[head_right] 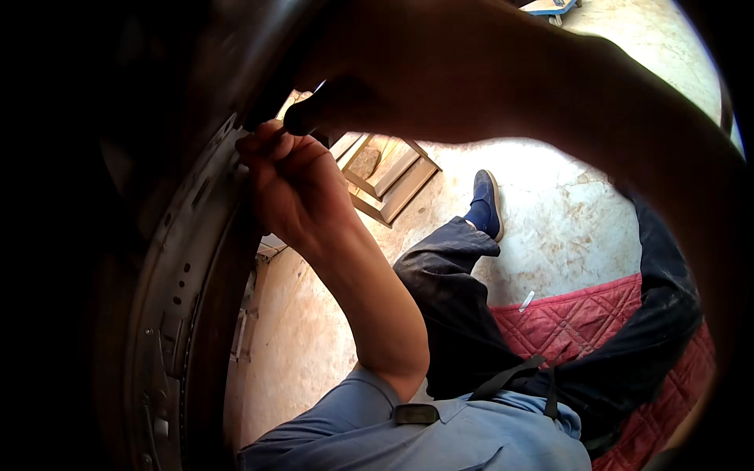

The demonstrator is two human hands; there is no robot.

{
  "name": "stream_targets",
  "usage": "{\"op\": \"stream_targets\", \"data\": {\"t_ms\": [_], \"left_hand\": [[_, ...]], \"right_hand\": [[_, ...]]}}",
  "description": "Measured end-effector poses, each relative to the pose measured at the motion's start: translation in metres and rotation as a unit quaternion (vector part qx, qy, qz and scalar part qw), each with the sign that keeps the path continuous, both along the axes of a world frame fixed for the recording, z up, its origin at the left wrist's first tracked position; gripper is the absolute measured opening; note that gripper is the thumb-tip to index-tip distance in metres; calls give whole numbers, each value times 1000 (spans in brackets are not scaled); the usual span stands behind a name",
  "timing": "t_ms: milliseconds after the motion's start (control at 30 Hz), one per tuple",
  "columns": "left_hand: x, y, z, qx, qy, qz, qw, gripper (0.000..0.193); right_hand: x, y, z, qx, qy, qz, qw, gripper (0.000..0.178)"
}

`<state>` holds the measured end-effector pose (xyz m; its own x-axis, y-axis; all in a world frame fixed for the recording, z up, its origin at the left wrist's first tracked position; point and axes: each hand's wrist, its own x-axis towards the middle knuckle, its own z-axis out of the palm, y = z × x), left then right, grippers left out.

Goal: The person sits on a red mat and uses a power drill and screwdriver to remove fasteners from the underside of a round wooden table. They then flip the table upright and scrape the tabletop surface with a small tool.

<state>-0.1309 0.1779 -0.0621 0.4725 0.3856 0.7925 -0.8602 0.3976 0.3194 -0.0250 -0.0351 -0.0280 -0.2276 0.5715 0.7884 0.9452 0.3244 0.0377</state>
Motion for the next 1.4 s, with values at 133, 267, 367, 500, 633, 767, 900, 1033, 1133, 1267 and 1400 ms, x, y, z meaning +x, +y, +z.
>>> {"op": "stream_targets", "data": {"t_ms": [133,267,367,500,633,767,900,1033,1133,1267,1400], "left_hand": [[9,1,-3,39,-11,-133,990,17],[1,-17,-8,6,43,-154,987,21],[-25,13,-42,63,184,-5,981,30],[-57,31,-43,65,180,445,875,39],[-47,53,-44,66,78,523,846,32],[-66,67,-33,178,84,490,849,44],[-57,55,-28,302,17,428,852,41],[-65,58,-19,432,22,388,814,51],[-72,55,-22,443,67,400,800,53],[-75,50,-23,408,65,336,846,59],[-88,57,-26,395,96,381,831,63]], "right_hand": [[-4,7,-7,230,-212,-96,945,23],[11,3,-10,246,-193,-75,947,21],[7,8,-16,133,-60,-71,987,24],[-43,-20,21,-173,208,-37,962,35],[-39,-12,30,-235,217,-32,947,29],[-28,-3,7,-50,34,-117,991,20],[-13,5,-17,169,-223,-299,912,15],[-6,4,-30,155,-176,-266,935,17],[-6,-2,-23,56,-31,-163,985,18],[-3,-7,12,-176,195,-53,963,20],[-3,-2,13,-227,235,-71,942,22]]}}
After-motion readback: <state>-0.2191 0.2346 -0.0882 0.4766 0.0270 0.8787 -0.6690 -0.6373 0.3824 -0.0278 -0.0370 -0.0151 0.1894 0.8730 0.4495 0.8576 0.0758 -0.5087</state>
